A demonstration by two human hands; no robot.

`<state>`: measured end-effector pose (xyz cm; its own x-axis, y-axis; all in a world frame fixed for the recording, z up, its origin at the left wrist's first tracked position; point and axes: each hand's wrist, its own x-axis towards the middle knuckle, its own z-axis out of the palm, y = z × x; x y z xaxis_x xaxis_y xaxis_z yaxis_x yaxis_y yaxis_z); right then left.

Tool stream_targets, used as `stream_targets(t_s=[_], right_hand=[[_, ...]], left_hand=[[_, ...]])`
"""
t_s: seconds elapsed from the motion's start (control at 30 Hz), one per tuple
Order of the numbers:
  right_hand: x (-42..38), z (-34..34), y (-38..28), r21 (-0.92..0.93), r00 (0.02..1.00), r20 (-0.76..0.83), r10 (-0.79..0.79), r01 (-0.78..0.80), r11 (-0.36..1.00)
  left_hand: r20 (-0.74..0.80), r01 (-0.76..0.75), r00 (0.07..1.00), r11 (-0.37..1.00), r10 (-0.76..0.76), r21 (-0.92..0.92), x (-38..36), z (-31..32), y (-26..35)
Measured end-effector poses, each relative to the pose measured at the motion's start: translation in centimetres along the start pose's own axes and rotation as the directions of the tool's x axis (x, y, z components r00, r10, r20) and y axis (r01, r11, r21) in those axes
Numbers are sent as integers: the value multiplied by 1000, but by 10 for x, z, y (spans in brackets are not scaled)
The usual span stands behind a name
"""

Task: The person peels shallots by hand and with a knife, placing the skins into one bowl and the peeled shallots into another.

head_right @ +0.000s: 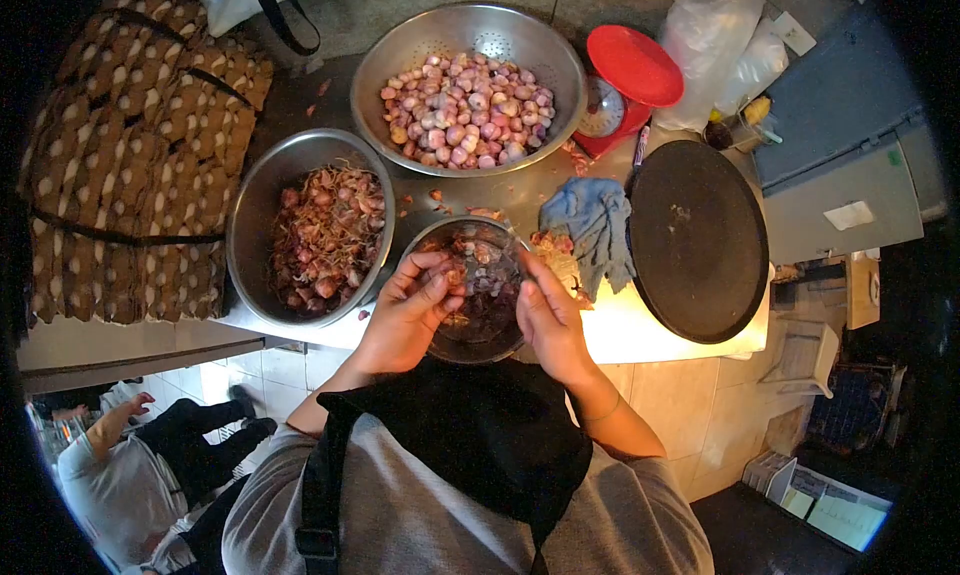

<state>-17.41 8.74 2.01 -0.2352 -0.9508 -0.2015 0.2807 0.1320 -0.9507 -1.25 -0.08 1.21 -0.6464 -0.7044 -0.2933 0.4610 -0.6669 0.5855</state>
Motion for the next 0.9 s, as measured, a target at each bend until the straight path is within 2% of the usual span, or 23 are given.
stream_targets(t_s=[0.1,0.13,0.17,0.23,0.27,0.37,0.47,0.6,0.77,0.9], right_hand=[[-14,6,-4,-133,992,117,44,-28,991],[-17,7,-9,-229,985,127,113,-82,970],[-16,6,-4,-346,985,172,-34,93,934],[-11,5,7,-526,904,308,-297,422,738],[-16,4,7,-442,940,281,-195,307,843],[-19,3,5,-462,948,272,-166,280,841],[-18,5,3,-420,963,251,-95,197,886],[-17,11,-2,-351,974,221,-52,129,928],[-20,10,2,-351,966,242,-88,172,921],[-19,10,2,-410,962,252,-105,205,889]], left_hand=[[-30,4,1000,999,-5,-44,2,0,0],[-36,-1,999,999,-1,-53,2,1,1],[-45,-5,999,998,3,-62,1,2,1],[-63,-19,998,998,15,-66,0,4,2],[-70,-25,997,997,21,-68,0,5,2],[-63,-29,998,998,26,-54,0,3,0],[-3,-60,998,998,60,8,-1,-3,-8],[4,-108,994,994,108,6,-2,3,-8],[-54,-162,985,986,163,27,-2,5,-5],[-35,-169,985,985,170,42,-3,5,-7]])
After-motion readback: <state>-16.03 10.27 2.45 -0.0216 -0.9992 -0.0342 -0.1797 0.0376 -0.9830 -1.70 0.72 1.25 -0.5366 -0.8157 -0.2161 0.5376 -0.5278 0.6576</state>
